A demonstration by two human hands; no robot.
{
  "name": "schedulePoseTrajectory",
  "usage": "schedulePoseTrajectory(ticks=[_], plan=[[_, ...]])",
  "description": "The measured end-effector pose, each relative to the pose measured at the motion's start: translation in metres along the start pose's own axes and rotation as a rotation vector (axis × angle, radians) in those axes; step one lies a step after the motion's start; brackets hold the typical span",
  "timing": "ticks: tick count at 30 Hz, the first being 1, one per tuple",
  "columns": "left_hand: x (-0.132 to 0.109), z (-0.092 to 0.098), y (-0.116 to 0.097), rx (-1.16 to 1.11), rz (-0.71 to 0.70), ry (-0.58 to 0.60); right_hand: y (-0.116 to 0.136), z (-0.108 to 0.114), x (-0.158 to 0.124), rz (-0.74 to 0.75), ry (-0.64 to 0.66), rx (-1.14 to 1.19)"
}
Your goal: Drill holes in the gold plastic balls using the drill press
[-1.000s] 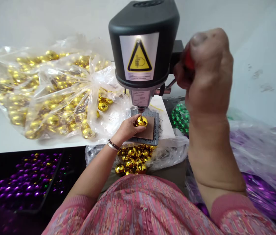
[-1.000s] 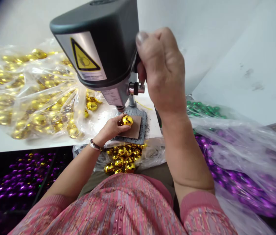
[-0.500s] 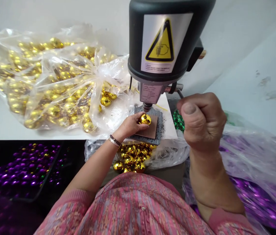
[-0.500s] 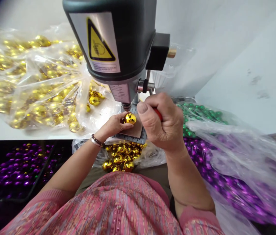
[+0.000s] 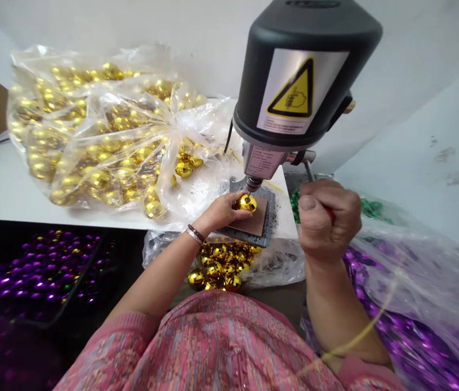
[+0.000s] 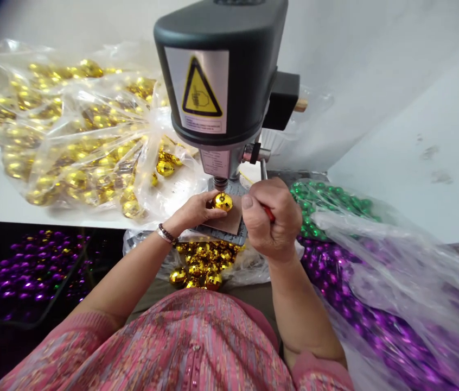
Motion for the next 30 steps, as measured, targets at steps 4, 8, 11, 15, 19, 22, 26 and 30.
schedulePoseTrajectory(ticks=[4,8,11,15,19,22,26,30], plan=[[0.0,0.0,0.0,-0.015,-0.008,0.004,-0.005,-0.001,-0.008,0.032,-0.027,0.005],[0.001,-0.001,0.002,-0.053,-0.042,0.008,-0.011,-0.004,-0.02,0.039,-0.027,0.022],[0.001,-0.003,0.003,-0.07,-0.04,0.027,-0.009,-0.006,-0.018,0.037,-0.084,0.051],[-0.002,-0.003,0.005,-0.06,-0.001,0.002,-0.001,-0.005,0.016,-0.058,-0.17,0.048],[-0.01,-0.005,0.007,-0.033,-0.022,-0.036,-0.001,-0.005,0.057,-0.291,-0.332,0.111],[-0.022,-0.004,0.01,-0.061,-0.099,-0.056,-0.003,-0.009,0.07,-0.383,-0.358,0.152],[-0.044,0.004,0.017,-0.051,-0.121,-0.015,-0.002,-0.01,0.068,-0.408,-0.442,0.181],[-0.068,0.021,0.024,0.003,-0.147,0.073,0.002,-0.013,0.065,-0.426,-0.455,0.152]])
Point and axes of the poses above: each hand's wrist, its own x-axis towards the middle knuckle, its own z-axis out of the back of the hand, y = z × x, the point moved 4 cm from there along x, towards the middle knuckle, and after that the axes turned 12 degrees about x, right-handed, at the moved point
